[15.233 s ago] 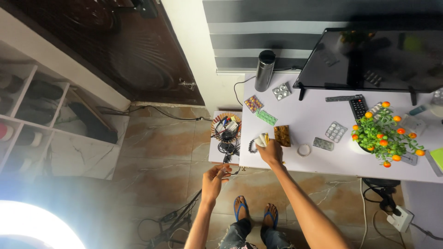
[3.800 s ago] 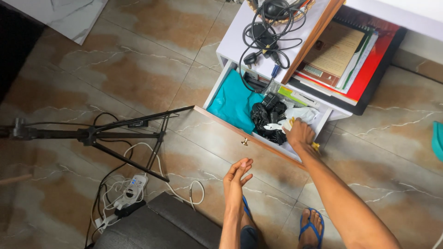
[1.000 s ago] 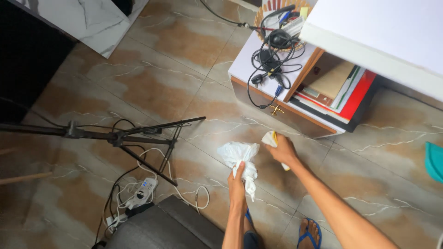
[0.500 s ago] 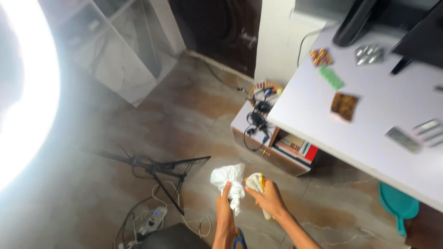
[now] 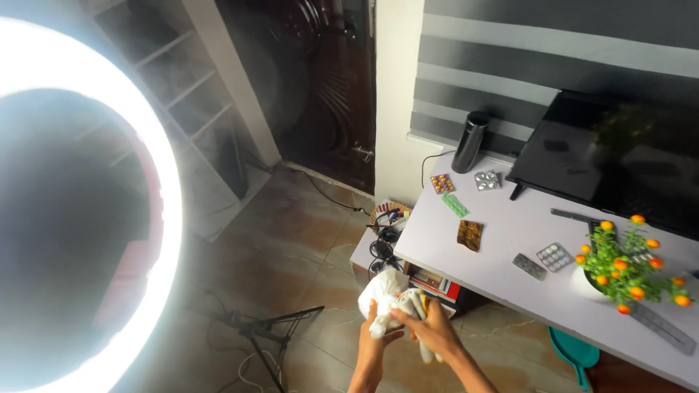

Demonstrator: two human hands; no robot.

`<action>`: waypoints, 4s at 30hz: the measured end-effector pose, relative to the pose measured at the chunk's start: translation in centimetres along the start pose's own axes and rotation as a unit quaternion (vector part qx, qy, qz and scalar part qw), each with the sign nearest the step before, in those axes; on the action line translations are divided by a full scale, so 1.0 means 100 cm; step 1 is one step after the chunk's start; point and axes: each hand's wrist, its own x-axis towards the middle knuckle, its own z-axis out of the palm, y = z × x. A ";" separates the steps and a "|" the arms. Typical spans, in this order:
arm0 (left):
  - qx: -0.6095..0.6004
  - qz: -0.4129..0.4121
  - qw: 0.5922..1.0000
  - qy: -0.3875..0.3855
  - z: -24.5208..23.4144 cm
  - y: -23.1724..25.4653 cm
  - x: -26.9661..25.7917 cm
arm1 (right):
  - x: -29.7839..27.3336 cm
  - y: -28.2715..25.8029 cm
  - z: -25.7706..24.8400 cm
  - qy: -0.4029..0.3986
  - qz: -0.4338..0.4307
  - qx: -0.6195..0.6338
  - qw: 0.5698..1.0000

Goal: Clear a variety of medicinal blister packs and small items from a desk and put them into a plastic bag.

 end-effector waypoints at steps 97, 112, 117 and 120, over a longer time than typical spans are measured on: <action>0.355 0.311 0.878 -0.078 0.157 0.005 -0.158 | -0.174 0.005 -0.108 0.301 -0.012 0.195 0.933; 0.375 0.278 0.865 -0.183 0.146 0.014 -0.126 | -0.178 0.001 -0.123 0.221 0.009 0.120 0.968; 0.320 0.375 0.854 -0.168 0.148 0.017 -0.127 | -0.189 -0.050 -0.132 0.226 0.043 0.128 0.965; 0.373 0.359 0.837 -0.176 0.157 0.024 -0.141 | -0.178 -0.039 -0.142 0.157 0.060 0.119 0.978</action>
